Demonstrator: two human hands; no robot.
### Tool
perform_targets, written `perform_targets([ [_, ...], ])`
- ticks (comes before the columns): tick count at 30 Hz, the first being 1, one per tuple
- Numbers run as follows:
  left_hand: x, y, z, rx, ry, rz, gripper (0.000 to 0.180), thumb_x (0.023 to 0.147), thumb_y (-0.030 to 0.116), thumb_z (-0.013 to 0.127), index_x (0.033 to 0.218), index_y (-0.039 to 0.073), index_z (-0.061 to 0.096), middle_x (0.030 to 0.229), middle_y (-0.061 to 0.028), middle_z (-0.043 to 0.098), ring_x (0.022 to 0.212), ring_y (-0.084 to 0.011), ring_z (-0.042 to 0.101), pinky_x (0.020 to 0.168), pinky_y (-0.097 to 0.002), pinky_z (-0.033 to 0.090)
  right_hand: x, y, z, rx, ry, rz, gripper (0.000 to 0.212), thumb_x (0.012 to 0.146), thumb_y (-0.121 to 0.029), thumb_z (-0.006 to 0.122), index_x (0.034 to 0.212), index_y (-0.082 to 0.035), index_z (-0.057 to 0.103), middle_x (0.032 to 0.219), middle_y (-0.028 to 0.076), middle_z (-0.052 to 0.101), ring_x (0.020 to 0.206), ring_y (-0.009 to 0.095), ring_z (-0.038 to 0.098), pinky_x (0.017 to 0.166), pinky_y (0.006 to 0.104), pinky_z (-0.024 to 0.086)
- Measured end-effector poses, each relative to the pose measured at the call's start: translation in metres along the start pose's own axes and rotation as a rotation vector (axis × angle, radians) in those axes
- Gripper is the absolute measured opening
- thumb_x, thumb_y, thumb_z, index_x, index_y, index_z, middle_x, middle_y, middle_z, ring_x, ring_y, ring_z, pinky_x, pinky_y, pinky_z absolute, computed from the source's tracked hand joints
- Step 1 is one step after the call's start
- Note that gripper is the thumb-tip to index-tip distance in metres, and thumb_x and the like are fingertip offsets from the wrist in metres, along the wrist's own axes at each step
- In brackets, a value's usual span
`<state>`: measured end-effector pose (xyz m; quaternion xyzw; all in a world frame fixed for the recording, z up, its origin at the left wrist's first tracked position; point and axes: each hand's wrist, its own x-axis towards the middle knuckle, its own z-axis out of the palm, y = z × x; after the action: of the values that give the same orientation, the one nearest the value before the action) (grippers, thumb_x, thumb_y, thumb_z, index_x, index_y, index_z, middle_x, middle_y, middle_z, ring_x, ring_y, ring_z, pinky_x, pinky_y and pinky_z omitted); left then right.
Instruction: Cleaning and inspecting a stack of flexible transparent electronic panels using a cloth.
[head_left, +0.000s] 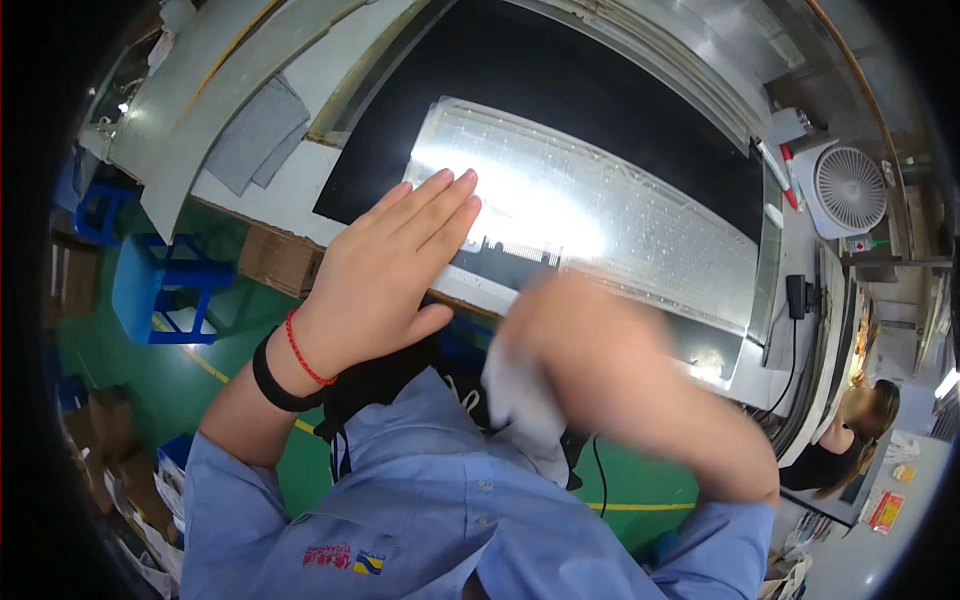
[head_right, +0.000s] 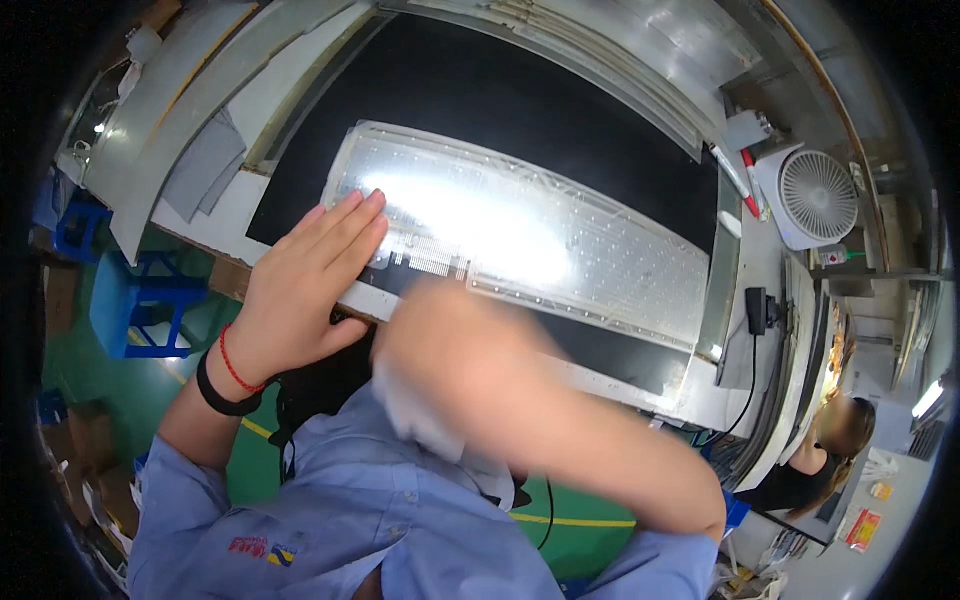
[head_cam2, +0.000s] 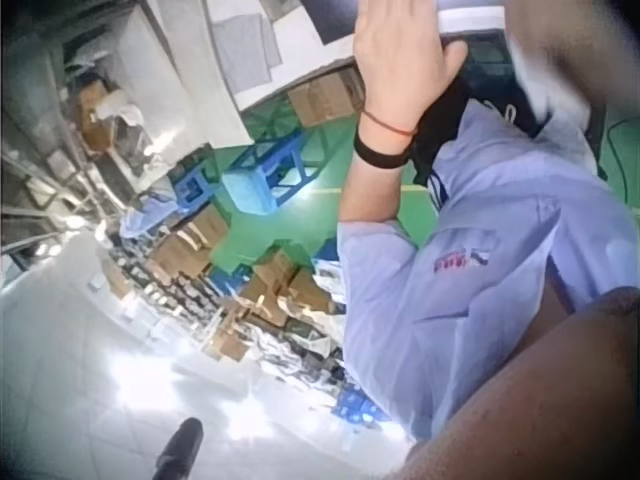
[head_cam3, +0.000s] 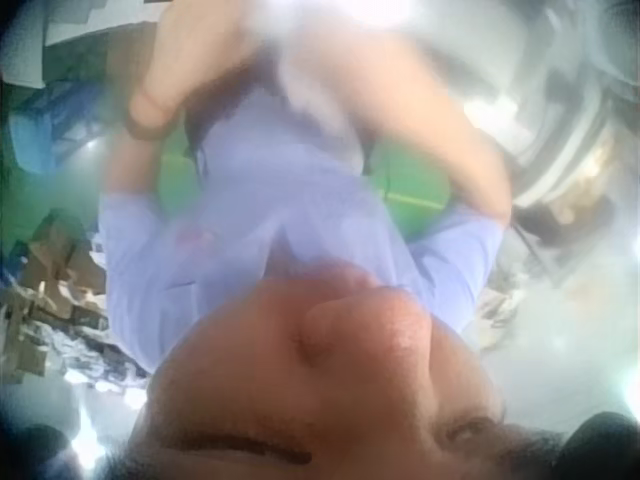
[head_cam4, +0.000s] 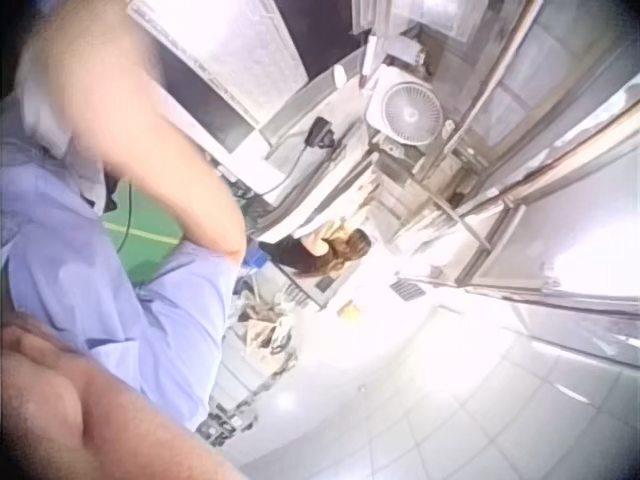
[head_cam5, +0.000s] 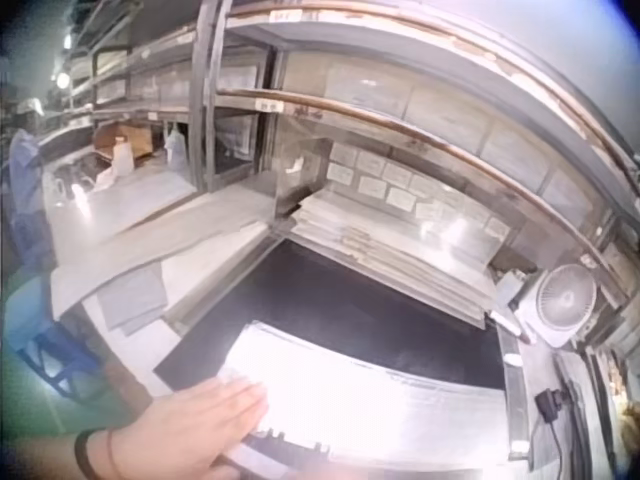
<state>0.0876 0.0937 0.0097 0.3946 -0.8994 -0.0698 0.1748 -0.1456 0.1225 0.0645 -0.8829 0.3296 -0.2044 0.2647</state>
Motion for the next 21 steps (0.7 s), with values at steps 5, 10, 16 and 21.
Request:
perform_targets([
  [5,0.006,0.001,0.002,-0.014,-0.003,0.019,0.083,0.064,0.014,0.078,0.140,0.001,0.050,0.152,-0.0156,0.046,0.141,-0.0317,0.044,0.115,-0.0458,0.038,0.034,0.084,0.005,-0.314,0.355,0.263,0.020,0.082,0.008,0.057,0.099,-0.001,0.065,0.096,0.020,0.062,0.093,0.038,0.061,0.087,0.0446,0.050],
  [10,0.003,-0.001,0.003,-0.016,-0.007,0.006,0.082,0.065,0.015,0.077,0.141,0.001,0.050,0.152,-0.0160,0.045,0.140,-0.0325,0.045,0.115,-0.0458,0.038,0.008,-0.008,0.022,-0.025,-0.259,-0.073,0.031,0.071,0.008,0.060,0.099,-0.003,0.065,0.095,0.015,0.061,0.092,0.034,0.061,0.087,0.0450,0.050],
  [16,0.004,-0.001,0.002,0.005,-0.034,-0.009,0.079,0.066,0.018,0.077,0.139,0.001,0.052,0.150,-0.0164,0.048,0.139,-0.0331,0.046,0.113,-0.0459,0.040,0.040,0.075,0.007,-0.283,0.470,0.232,0.021,0.080,0.007,0.060,0.101,0.002,0.062,0.096,0.020,0.060,0.091,0.040,0.059,0.079,0.0455,0.050],
  [21,0.006,-0.011,0.012,0.090,0.023,0.059,0.076,0.069,0.020,0.076,0.138,0.001,0.053,0.150,-0.0166,0.048,0.139,-0.0334,0.047,0.112,-0.0463,0.040,0.002,-0.005,0.039,0.151,-0.222,-0.054,0.008,0.077,-0.006,0.061,0.084,-0.003,0.063,0.092,0.015,0.060,0.088,0.033,0.059,0.083,0.0429,0.052],
])
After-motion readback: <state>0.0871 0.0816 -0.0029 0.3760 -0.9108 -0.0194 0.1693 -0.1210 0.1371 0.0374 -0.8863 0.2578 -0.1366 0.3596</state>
